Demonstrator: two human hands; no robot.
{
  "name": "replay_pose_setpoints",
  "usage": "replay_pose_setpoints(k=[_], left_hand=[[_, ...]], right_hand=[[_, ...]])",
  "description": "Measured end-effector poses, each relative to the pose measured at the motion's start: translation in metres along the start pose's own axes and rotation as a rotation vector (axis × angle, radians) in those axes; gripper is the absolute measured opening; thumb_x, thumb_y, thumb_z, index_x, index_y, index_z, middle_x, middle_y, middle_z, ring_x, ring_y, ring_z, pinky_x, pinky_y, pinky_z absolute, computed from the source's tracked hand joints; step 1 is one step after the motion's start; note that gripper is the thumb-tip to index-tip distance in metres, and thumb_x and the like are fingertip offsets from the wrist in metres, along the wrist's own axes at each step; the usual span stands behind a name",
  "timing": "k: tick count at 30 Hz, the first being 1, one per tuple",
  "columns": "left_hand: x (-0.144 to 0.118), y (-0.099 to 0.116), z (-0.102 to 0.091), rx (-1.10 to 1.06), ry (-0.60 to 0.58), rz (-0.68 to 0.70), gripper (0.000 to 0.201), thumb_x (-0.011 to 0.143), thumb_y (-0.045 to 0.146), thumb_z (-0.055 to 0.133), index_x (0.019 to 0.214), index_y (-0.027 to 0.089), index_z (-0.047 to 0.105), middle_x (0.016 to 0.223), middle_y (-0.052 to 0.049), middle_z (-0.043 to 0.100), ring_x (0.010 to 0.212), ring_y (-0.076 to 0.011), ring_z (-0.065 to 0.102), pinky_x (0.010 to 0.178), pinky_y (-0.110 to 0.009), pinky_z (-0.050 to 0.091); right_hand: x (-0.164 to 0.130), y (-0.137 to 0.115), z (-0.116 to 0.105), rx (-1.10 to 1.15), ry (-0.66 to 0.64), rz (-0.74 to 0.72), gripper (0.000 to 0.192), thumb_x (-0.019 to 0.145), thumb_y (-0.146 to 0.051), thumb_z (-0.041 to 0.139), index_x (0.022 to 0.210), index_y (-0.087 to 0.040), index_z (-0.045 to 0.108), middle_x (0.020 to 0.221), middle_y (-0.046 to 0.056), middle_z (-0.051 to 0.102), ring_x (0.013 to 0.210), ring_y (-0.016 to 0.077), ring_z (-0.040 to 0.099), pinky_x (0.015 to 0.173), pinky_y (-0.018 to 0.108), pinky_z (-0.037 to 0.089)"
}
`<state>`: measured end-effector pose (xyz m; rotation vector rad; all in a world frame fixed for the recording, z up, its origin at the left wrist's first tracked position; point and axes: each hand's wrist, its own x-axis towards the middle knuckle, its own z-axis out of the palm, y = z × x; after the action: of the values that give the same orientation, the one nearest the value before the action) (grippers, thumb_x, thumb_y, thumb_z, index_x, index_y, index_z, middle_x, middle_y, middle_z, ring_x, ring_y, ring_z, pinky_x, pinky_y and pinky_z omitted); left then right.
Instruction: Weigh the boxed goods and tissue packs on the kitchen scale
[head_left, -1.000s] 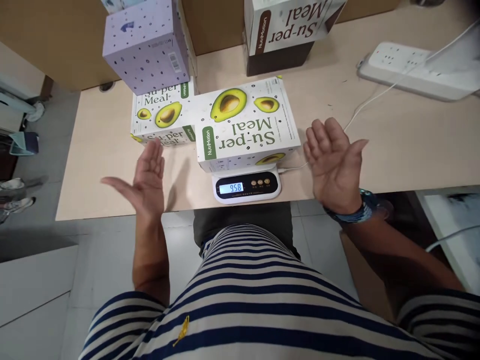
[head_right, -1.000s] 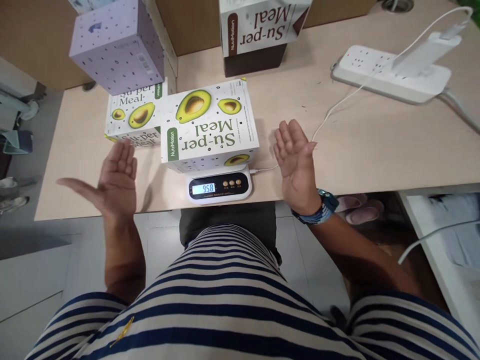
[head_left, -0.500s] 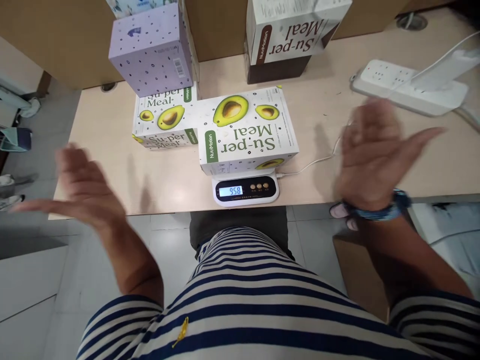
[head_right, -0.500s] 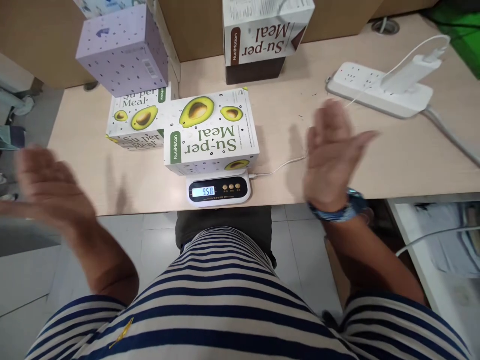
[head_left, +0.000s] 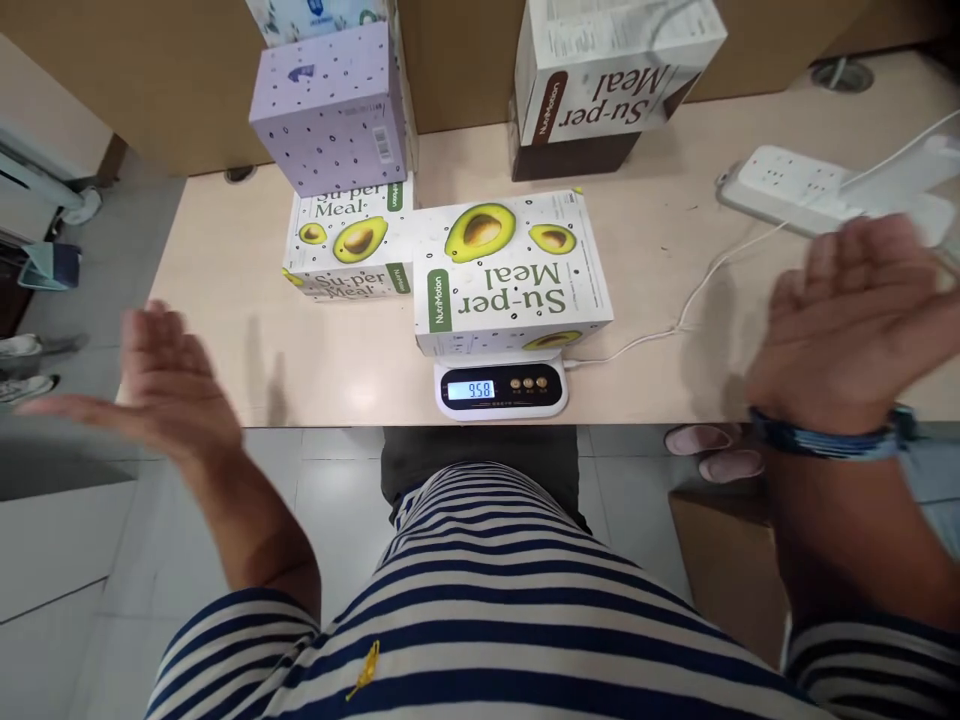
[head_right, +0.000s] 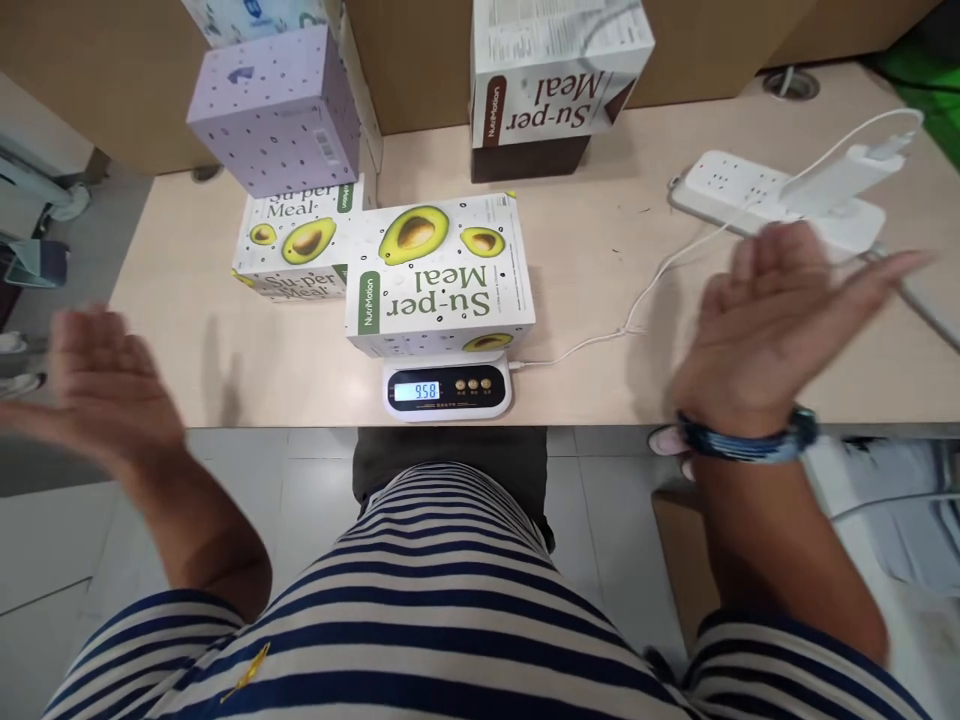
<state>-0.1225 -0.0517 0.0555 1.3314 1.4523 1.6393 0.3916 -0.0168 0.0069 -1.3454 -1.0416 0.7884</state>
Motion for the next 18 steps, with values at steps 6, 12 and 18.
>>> replay_pose_setpoints(k=[6,12,18], left_hand=[[-0.016,-0.018,0.065,-0.125,-0.28,-0.091,0.104,0.083,0.106,0.031,0.147,0.034,0.068,0.17,-0.006,0.057,0.168,-0.0338,0.039,0.142,-0.056,0.026],[-0.012,-0.011,0.022,-0.16,0.09,-0.119,0.097,0.087,0.101,0.04,0.141,0.028,0.074,0.168,-0.01,0.058,0.167,-0.0348,0.041,0.143,-0.057,0.021],[-0.035,-0.007,0.081,-0.216,-0.396,-0.2,0.085,0.105,0.082,0.028,0.17,0.03,0.044,0.182,-0.004,0.035,0.172,-0.0295,0.028,0.145,-0.052,0.019]], right_hand=[[-0.031,-0.013,0.071,0.175,-0.036,0.148,0.104,0.077,-0.103,0.046,0.143,-0.025,0.063,0.174,0.015,0.049,0.164,0.031,0.045,0.139,0.058,0.03],[-0.021,-0.004,0.056,0.217,0.169,0.181,0.105,0.075,-0.104,0.048,0.145,-0.026,0.062,0.178,0.015,0.042,0.169,0.0298,0.038,0.143,0.053,0.024],[-0.036,-0.008,0.103,0.267,-0.107,0.174,0.101,0.084,-0.101,0.041,0.159,-0.034,0.051,0.181,0.008,0.038,0.171,0.0256,0.034,0.143,0.051,0.025]])
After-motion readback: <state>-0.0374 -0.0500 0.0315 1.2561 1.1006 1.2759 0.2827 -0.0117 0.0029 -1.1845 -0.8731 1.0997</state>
